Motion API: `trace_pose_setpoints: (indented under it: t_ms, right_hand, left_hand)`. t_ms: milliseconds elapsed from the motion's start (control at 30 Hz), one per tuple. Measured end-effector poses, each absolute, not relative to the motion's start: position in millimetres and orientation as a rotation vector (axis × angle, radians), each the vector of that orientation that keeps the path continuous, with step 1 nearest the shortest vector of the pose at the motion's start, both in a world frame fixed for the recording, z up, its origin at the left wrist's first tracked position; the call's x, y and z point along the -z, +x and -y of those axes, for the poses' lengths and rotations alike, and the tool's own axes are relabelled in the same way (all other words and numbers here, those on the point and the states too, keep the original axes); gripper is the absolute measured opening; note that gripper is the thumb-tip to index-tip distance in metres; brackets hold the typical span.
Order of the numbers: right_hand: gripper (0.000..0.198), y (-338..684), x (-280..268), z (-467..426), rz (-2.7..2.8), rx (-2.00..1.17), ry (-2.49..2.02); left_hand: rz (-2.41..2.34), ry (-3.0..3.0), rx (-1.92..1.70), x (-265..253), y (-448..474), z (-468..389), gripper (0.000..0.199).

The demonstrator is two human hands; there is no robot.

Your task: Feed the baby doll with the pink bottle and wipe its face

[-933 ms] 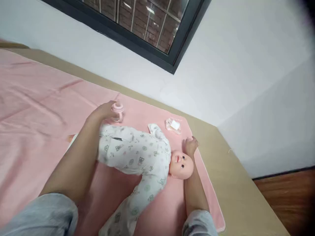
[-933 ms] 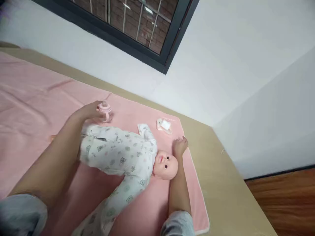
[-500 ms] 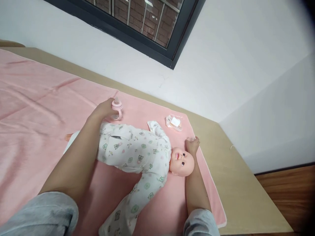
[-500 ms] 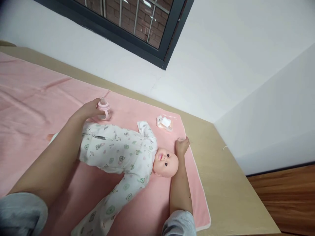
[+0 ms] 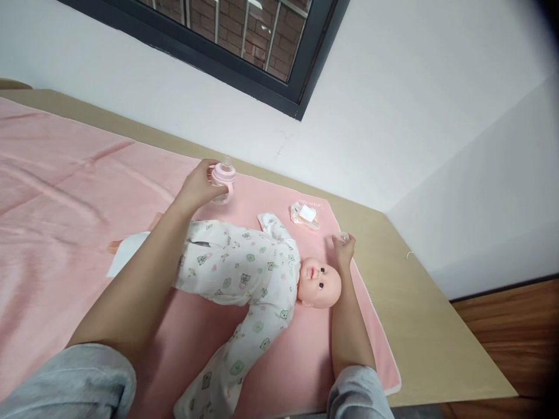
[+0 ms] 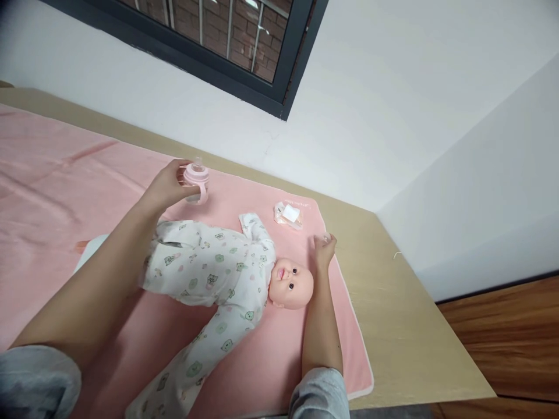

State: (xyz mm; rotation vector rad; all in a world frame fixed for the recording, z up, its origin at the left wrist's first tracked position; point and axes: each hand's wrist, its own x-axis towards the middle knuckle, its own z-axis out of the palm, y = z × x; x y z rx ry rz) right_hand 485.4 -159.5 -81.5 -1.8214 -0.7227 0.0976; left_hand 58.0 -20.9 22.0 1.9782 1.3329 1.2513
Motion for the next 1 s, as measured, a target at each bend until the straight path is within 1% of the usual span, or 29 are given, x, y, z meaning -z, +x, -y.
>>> trace_pose_setpoints:
  t_ms: [167,267,367,467,667,833,900,1000]
  right_hand:
    - [0.071,469.7,34.8,163.0,0.736,-0.207,-1.52]
    - [0.073,446.9,-3.8,174.3,0.857,-0.268,-1.358]
    - [0.069,412.3,-37.9,193.2,1.057,-0.25,-1.219]
    - [0.065,372.1,-58.6,212.9,1.226,-0.26,-1.12]
    - [0.064,323.2,-57.9,224.4,1.354,-0.313,-1.09]
    - [0.06,315.6,-48.7,221.0,1.432,-0.372,-1.109]
    - [0.064,313.1,-47.3,221.4,1.453,-0.396,-1.127]
    - [0.083,308.1,-46.4,222.9,1.464,-0.451,-1.125]
  left_hand:
    - [-1.106,2.006,-1.366,-39.5,102.3,64.2,0.066]
    - [-1.072,2.129,-1.327,-47.7,121.4,91.1,0.065]
    - [-1.029,2.299,-1.279,-51.7,134.6,111.6,0.065]
    - [-0.972,2.447,-1.236,-51.4,145.2,127.9,0.063]
    - [-0.848,2.549,-1.192,-45.3,159.7,154.2,0.056]
    - [-0.792,2.546,-1.19,-43.7,162.4,161.6,0.058]
    - [-0.786,2.53,-1.191,-44.8,161.9,162.7,0.06]
    - [-0.773,2.514,-1.219,-46.5,161.3,164.6,0.06]
